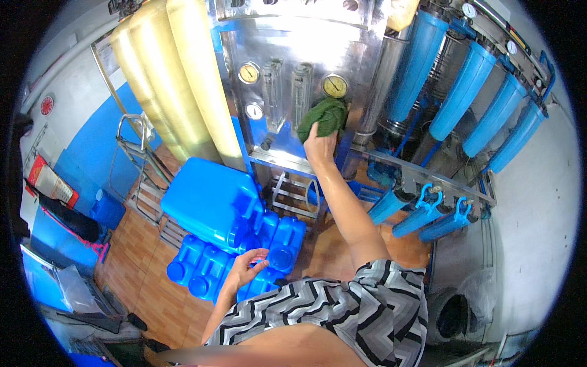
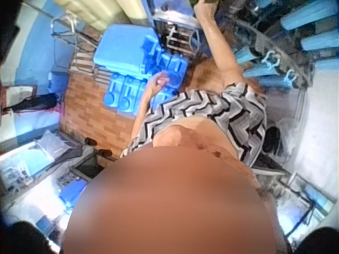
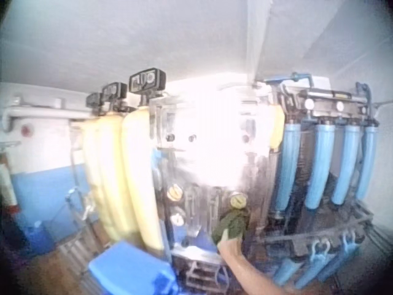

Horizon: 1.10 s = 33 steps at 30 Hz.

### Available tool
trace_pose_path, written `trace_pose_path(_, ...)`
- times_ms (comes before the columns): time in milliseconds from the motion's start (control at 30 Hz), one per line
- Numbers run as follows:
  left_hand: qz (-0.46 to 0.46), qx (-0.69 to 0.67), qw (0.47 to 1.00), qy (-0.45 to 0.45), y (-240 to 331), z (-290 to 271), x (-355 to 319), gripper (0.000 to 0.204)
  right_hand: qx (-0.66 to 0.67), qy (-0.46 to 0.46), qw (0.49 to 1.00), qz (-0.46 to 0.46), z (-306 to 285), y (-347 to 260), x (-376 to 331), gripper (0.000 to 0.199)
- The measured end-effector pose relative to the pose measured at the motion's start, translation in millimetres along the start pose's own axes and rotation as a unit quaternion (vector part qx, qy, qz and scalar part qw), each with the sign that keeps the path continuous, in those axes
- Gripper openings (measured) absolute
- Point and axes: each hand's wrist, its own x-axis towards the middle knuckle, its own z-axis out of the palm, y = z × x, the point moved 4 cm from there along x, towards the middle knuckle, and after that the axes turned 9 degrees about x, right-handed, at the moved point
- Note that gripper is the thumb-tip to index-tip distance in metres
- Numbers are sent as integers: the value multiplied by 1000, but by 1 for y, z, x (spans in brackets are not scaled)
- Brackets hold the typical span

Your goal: The person washes a green cloth under running water at a sink, then uses it to wipe the stainless steel panels, gauges, and blue filter housings of a water purification system. The person moves around the equipment, wiping multiple surfaces and components.

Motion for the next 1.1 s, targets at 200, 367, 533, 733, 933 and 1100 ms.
trace_pose_path(200,9,21,1000,-7,6,4,7,38,-15,5,998,-53,-12,-18,117,21)
trace_pose_path(367,16,14,1000,-19,8,6,12,37,-32,-66,997,-31,-42,-25,127,16)
trace_pose_path(533,20,12,1000,-9,4,3,10,39,78,122,986,-82,-83,-34,95,31)
trace_pose_path(733,8,17,1000,12,0,-5,11,40,95,253,961,-53,-85,-64,167,42)
trace_pose_path(933,-24,-10,1000,10,-10,-3,10,40,-146,-73,946,-281,30,-172,208,13)
trace_pose_path(1100,-12,-19,1000,13,-11,3,19,40,-147,-48,939,-307,52,-201,225,17)
